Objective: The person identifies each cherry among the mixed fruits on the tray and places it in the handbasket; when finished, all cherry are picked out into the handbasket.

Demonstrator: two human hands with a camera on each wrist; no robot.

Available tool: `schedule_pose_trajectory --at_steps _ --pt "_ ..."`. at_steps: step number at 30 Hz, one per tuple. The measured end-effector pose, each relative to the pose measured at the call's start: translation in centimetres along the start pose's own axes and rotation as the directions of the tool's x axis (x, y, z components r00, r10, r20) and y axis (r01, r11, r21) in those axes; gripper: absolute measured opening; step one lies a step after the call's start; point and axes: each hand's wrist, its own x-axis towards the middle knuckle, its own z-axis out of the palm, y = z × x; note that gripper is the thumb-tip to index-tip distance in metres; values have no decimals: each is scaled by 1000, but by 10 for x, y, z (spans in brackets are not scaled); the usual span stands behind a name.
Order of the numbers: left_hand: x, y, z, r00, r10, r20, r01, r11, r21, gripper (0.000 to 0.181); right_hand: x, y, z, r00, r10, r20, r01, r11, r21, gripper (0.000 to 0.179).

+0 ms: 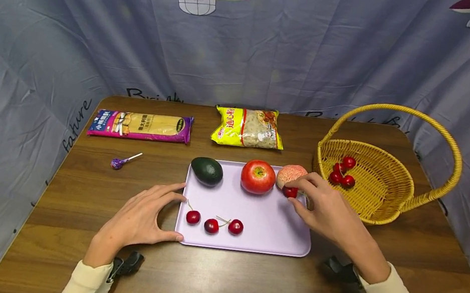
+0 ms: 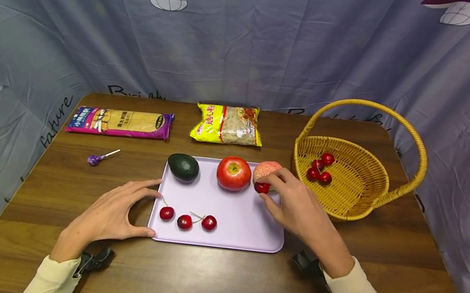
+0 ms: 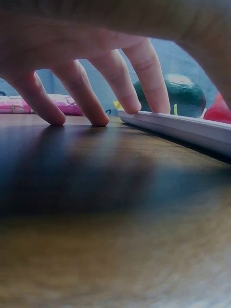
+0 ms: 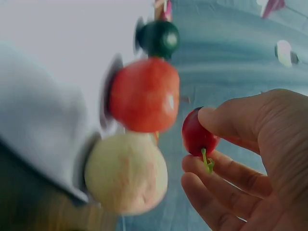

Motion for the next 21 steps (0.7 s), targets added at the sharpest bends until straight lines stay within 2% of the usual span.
schedule_pose_trajectory --at_steps 7,12,21 --pt "-2 0 1 1000 -2 1 2 1000 -3 83 -4 18 -14 995 79 -69 -78 997 11 44" --pt "-1 0 0 1000 -7 6 7 1000 -4 83 -10 32 -19 988 116 -105 -118 993 -16 42" --pt "1 -1 1 1000 12 -9 -12 1000 10 83 -17 61 -30 975 150 -166 -163 984 -72 40"
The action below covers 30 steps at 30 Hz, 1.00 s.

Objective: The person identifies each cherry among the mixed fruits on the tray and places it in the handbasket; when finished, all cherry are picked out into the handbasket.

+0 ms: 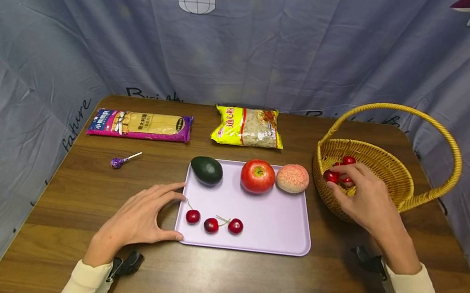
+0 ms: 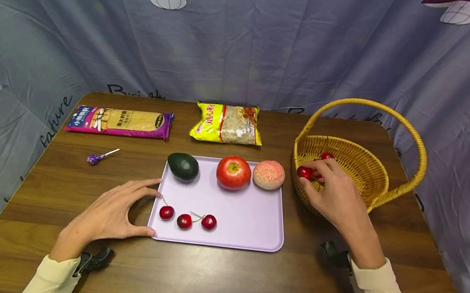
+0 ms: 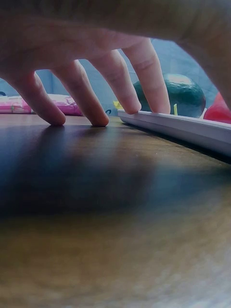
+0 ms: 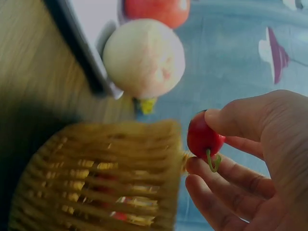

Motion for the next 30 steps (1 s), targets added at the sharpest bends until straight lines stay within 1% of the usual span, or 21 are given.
schedule_pose_trajectory --at_steps 2,6,9,14,21,30 --pt "0 0 -1 1000 -3 3 3 1000 -2 83 -1 6 1 1000 4 0 -4 1000 -4 39" --pt "1 1 -3 1000 -12 16 12 1000 -7 83 -4 19 3 999 47 15 -46 999 -23 37" --pt "2 1 -3 1000 -12 16 12 1000 -9 83 -5 26 4 996 79 28 -78 997 -25 37" --pt "2 1 -3 1000 -9 10 10 1000 -9 82 -5 38 6 993 101 64 -100 995 -19 39" --pt "1 1 -1 1000 -6 0 6 1000 -11 82 -4 48 9 981 136 141 -134 991 -24 37" --pt "1 1 -2 1000 -16 16 16 1000 -11 82 -6 55 12 975 145 171 -141 989 -34 35"
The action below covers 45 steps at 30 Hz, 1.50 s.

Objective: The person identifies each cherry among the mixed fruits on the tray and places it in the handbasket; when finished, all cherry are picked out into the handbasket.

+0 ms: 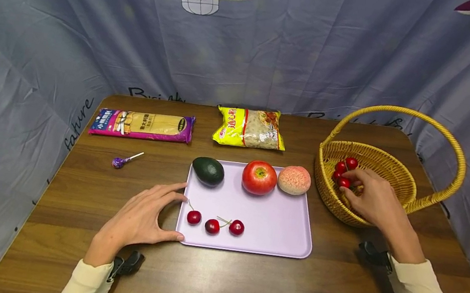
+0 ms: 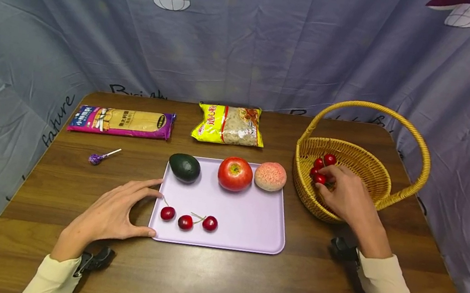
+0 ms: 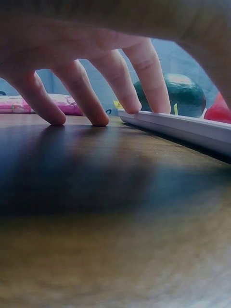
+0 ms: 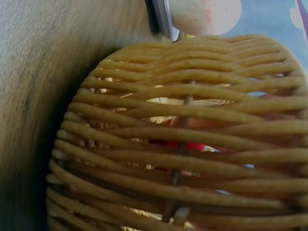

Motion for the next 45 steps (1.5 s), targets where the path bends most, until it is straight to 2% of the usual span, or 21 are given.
schedule_pose_trajectory --at_steps 18,28,34,38,41,45 --pt "-2 -1 2 1000 5 -12 -5 1000 5 82 -1 8 6 999 -28 33 27 1000 6 36" --pt "-2 -1 3 1000 3 -13 -3 1000 8 82 0 5 2 998 -7 60 8 1000 -20 35" --pt "-2 0 2 1000 2 -9 -2 1000 6 81 3 -9 -5 999 25 27 -24 999 -46 35" --pt "-2 0 2 1000 0 -8 0 1000 6 81 6 -26 -10 1000 15 -16 -15 999 -41 34" --pt "-1 -1 2 1000 0 -10 0 1000 8 81 7 -40 -11 998 -15 -65 13 999 -37 33" --pt "0 -1 1 1000 -5 -4 5 1000 6 82 9 -59 -9 989 -93 -113 90 996 -27 34"
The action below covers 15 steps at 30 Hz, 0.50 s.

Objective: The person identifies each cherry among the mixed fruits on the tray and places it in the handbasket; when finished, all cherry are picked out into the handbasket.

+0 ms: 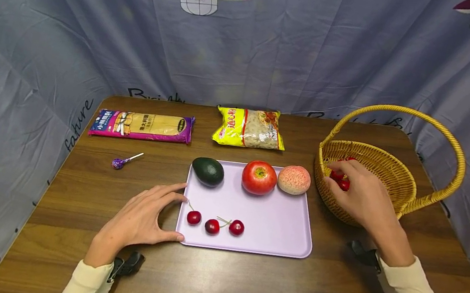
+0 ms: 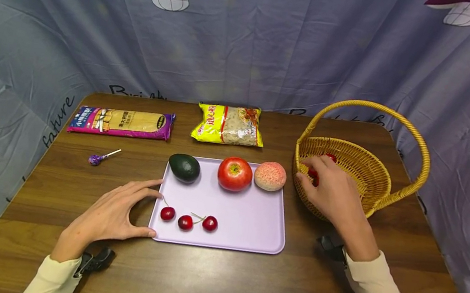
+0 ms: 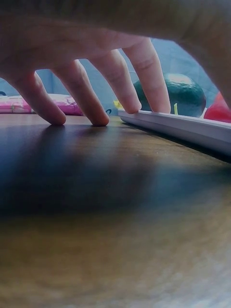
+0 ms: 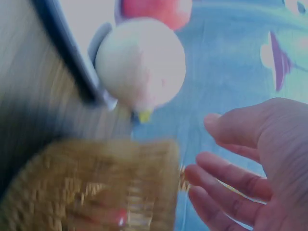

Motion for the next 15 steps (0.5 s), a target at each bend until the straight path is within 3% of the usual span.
schedule_pose_trajectory --at_steps 8,15 --pt "1 1 -1 1000 -11 18 11 1000 -5 83 3 -37 13 995 -82 55 78 995 58 34" --pt "1 0 -1 1000 -15 18 15 1000 2 84 3 -61 27 978 -196 75 189 978 85 36"
